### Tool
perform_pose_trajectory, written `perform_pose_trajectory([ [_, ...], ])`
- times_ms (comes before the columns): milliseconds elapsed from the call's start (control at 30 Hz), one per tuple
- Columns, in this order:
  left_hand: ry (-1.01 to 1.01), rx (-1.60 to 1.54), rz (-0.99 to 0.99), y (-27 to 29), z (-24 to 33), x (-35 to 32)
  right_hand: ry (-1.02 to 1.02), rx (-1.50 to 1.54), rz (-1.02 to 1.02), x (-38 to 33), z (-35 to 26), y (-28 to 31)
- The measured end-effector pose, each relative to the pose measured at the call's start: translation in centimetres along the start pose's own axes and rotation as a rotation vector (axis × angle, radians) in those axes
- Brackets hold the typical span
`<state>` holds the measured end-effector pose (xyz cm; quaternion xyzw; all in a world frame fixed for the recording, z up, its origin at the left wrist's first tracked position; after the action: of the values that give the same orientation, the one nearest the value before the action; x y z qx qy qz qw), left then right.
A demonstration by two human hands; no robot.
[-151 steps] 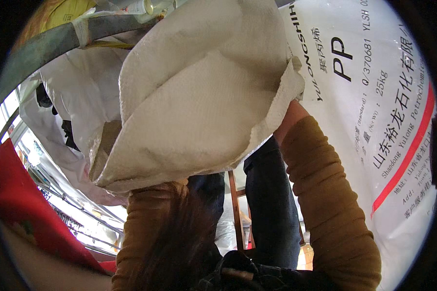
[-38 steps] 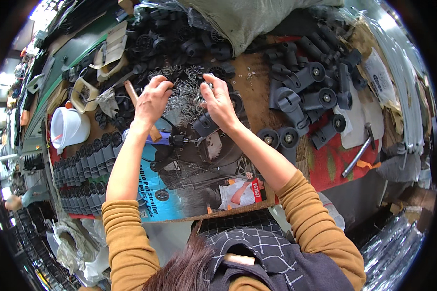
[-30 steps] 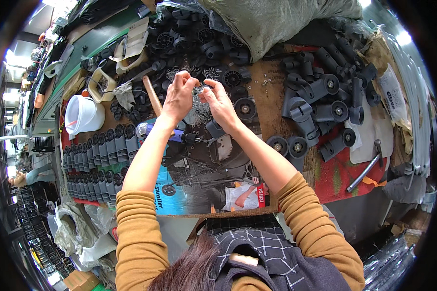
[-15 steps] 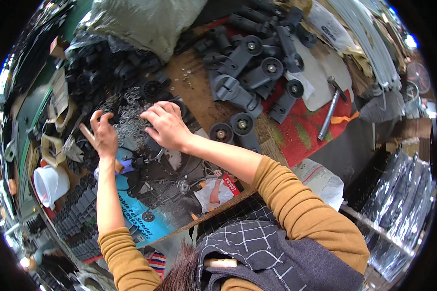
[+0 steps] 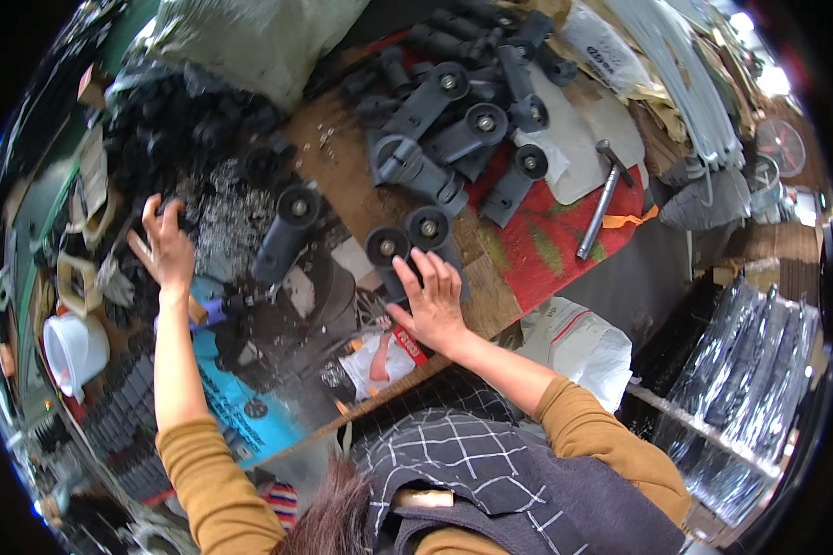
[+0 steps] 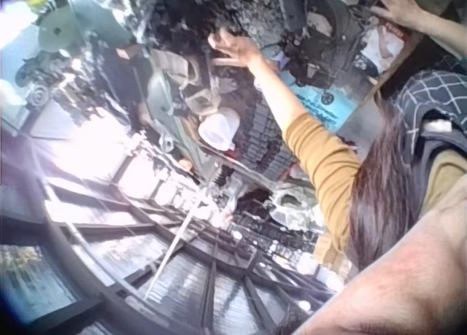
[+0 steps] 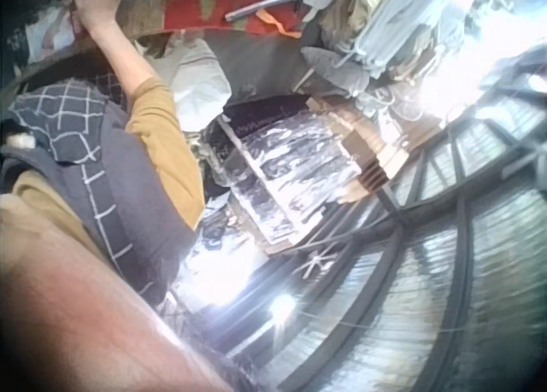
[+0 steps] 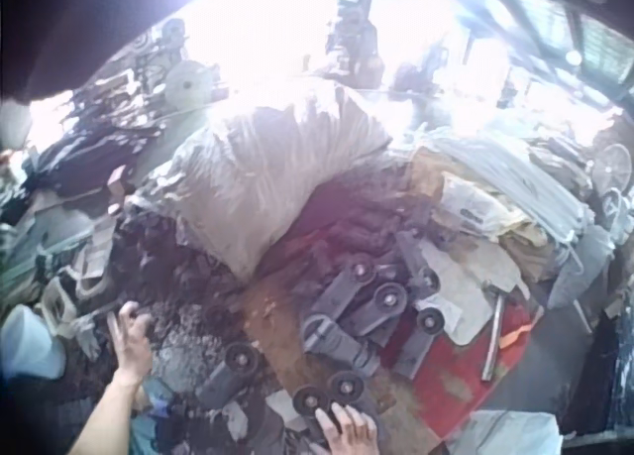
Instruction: The person applies a white substance to small black plastic parts with a brush, places them into gray cylindrical holders, and then assembles a wheel by inserting a spring and bearing into a gray wheel housing. The person uses a heat gun on the assembled wheel.
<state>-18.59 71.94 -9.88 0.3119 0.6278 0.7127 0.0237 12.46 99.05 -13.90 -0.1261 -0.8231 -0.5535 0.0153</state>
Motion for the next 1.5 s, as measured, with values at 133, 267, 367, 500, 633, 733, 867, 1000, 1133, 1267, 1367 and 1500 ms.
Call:
perform_pose_trajectory([
  [133,0.004,0.114,-0.016,0.2,0.2,-0.1,-0.001,-0.019,-0.031,-0.3,0.2,-0.7],
  [267,0.113,0.081,-0.222,-0.6,0.5,0.1,-0.021,-0.043,-0.085,-1.0,-0.3,-1.8],
  [367,-0.025,-0.132,-0.123,0.5,4.5,-0.4,-0.038,-0.034,-0.025,-1.1,-0.4,-2.1],
  [500,-0.143,-0.311,-0.319,-1.2,12.7,-5.1,-0.022,-0.189,0.096,-0.4,1.7,-0.5],
  [633,0.191,-0.373,-0.41,-2.9,16.6,-8.3,-0.029,-0.135,0.127,0.6,6.5,2.2],
  [733,0.359,-0.956,-0.285,-3.1,21.4,-9.1,0.003,-0.096,-0.002,0.3,7.8,2.2],
  [867,0.207,-0.871,-0.293,-3.6,28.1,-7.0,-0.065,-0.206,-0.034,0.7,10.0,1.9],
  [1000,0.344,-0.831,-0.296,-5.9,32.9,-2.9,-0.223,-0.27,0.025,2.2,15.3,3.0],
  [1133,0.332,-1.0,-0.325,-7.6,35.8,3.0,-0.154,-0.336,0.071,4.2,19.1,5.6],
  [1267,-0.013,-1.297,-0.412,-5.0,38.9,5.1,-0.31,-0.392,-0.025,6.3,19.6,8.0],
  [1367,0.168,-1.111,-0.287,-3.9,32.4,4.6,-0.101,-0.21,0.151,9.2,13.8,11.0],
  [1500,0.342,-0.803,-0.147,-2.9,18.3,3.3,0.194,0.12,0.168,17.5,2.6,8.9],
])
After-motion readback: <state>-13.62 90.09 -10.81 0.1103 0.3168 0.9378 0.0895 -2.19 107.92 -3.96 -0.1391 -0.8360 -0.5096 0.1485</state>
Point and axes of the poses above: each hand's wrist, its own x-axis towards the middle knuckle, its own y-axis out of the back of the hand, z = x × y, the point moved 8 cm from there along x, towards the middle knuckle, and after that the axes turned 1 degree about y, right-handed, at the moved point
